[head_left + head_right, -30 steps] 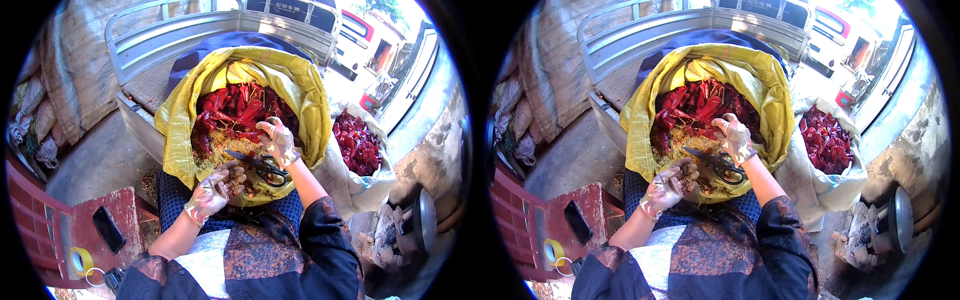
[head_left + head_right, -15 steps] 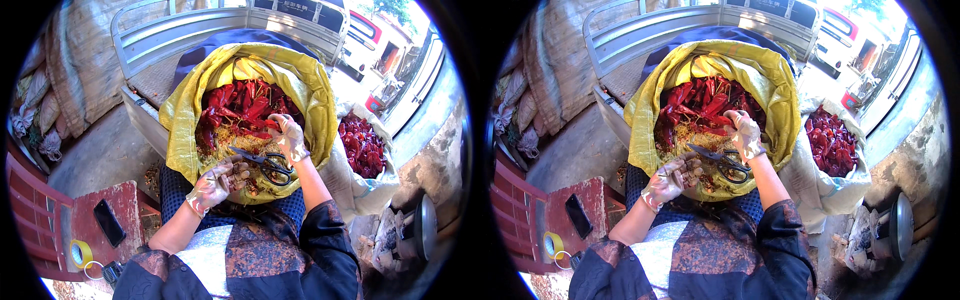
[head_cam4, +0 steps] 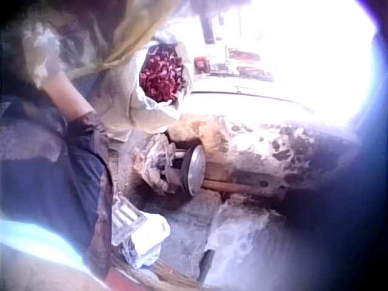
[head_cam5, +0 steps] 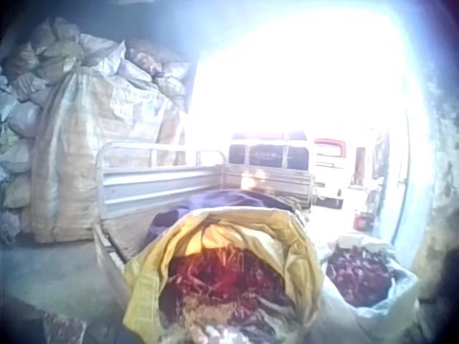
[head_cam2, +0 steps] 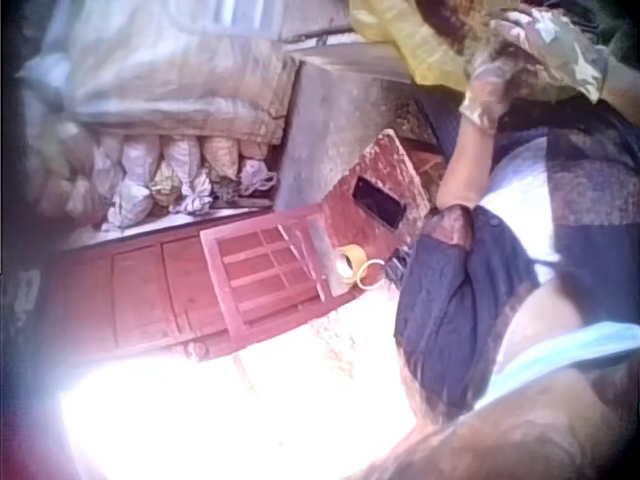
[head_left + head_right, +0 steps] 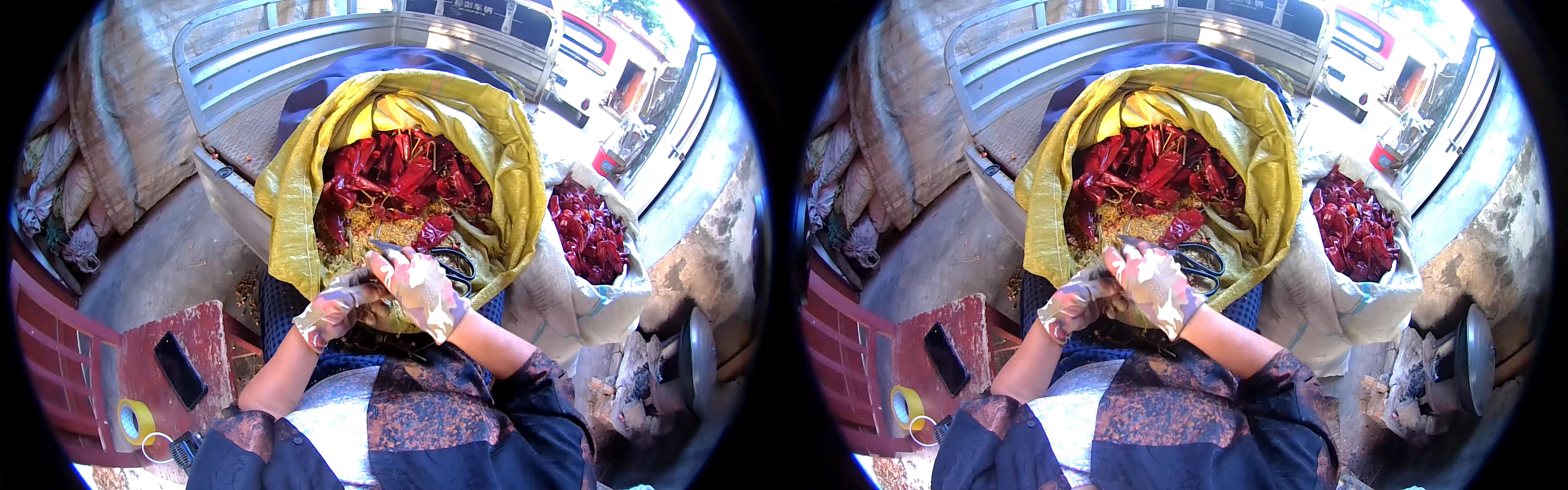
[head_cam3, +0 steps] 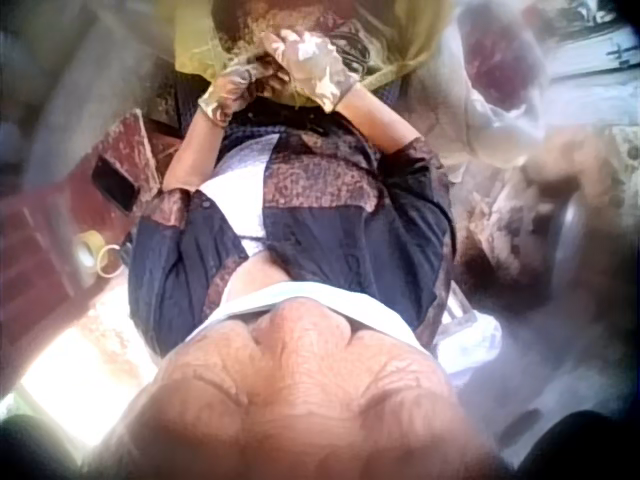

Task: The person processes dried red chilies by pulling off the stems by hand and using shears to cut the peppers open to remove seeds into a bag.

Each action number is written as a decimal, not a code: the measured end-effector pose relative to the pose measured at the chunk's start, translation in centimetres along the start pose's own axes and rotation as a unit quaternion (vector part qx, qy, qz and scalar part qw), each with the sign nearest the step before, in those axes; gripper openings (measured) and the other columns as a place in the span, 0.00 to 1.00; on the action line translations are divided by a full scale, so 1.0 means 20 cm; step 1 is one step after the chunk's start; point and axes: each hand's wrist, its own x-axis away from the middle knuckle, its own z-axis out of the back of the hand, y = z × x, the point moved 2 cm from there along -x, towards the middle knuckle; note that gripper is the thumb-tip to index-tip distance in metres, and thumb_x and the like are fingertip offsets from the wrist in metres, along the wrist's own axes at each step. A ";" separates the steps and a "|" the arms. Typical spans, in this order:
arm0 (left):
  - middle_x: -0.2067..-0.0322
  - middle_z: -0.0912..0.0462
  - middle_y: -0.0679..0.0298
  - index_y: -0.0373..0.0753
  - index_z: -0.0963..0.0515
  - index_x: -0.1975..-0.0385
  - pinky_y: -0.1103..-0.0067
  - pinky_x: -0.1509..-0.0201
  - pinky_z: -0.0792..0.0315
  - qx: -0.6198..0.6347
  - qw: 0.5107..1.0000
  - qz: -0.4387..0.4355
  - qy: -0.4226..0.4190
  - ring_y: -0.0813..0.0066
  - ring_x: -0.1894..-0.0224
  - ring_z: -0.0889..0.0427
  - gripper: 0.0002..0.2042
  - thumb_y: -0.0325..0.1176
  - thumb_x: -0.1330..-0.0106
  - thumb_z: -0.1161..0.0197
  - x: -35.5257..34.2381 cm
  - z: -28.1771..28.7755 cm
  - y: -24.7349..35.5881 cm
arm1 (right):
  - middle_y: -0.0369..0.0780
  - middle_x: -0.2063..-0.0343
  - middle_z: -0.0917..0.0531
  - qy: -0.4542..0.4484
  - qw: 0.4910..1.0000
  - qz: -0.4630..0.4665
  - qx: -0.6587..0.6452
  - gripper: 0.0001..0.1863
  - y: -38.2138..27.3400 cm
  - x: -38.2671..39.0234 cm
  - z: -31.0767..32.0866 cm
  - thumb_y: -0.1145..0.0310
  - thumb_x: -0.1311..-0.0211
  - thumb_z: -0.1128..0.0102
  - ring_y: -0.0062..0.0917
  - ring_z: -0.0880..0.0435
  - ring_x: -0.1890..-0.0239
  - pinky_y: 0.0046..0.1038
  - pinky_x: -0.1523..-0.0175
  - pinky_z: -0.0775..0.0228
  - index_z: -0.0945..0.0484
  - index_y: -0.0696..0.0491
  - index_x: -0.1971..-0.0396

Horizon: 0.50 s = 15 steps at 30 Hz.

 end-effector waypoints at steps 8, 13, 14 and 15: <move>0.71 0.23 0.66 0.35 0.28 0.57 0.84 0.71 0.32 -0.021 0.991 -0.125 0.047 0.79 0.72 0.26 0.17 0.28 0.49 0.42 0.00 -0.01 -0.04 | 0.41 0.57 0.25 0.117 0.904 -0.120 -0.394 0.24 0.05 0.09 0.04 0.80 0.53 0.42 0.24 0.23 0.61 0.23 0.60 0.30 0.28 0.52 0.50; 0.70 0.23 0.66 0.34 0.28 0.57 0.85 0.70 0.31 -0.044 0.992 -0.116 0.036 0.80 0.72 0.26 0.16 0.28 0.47 0.43 0.01 -0.08 -0.06 | 0.40 0.66 0.21 0.087 0.841 -0.163 -0.509 0.14 0.10 0.13 -0.05 0.73 0.50 0.37 0.27 0.22 0.62 0.24 0.57 0.31 0.21 0.54 0.60; 0.70 0.23 0.66 0.34 0.28 0.58 0.85 0.70 0.31 -0.048 0.992 -0.109 0.038 0.81 0.72 0.26 0.15 0.28 0.47 0.43 0.02 -0.08 -0.06 | 0.40 0.66 0.21 0.081 0.844 -0.158 -0.506 0.12 0.09 0.12 -0.04 0.74 0.49 0.38 0.27 0.22 0.64 0.24 0.58 0.31 0.21 0.55 0.62; 0.69 0.22 0.66 0.34 0.27 0.59 0.85 0.68 0.30 -0.061 0.993 -0.101 0.029 0.81 0.70 0.25 0.14 0.29 0.46 0.42 0.02 -0.07 -0.05 | 0.40 0.67 0.21 0.077 0.848 -0.153 -0.502 0.10 0.09 0.11 -0.02 0.75 0.49 0.39 0.28 0.22 0.65 0.25 0.60 0.31 0.20 0.55 0.64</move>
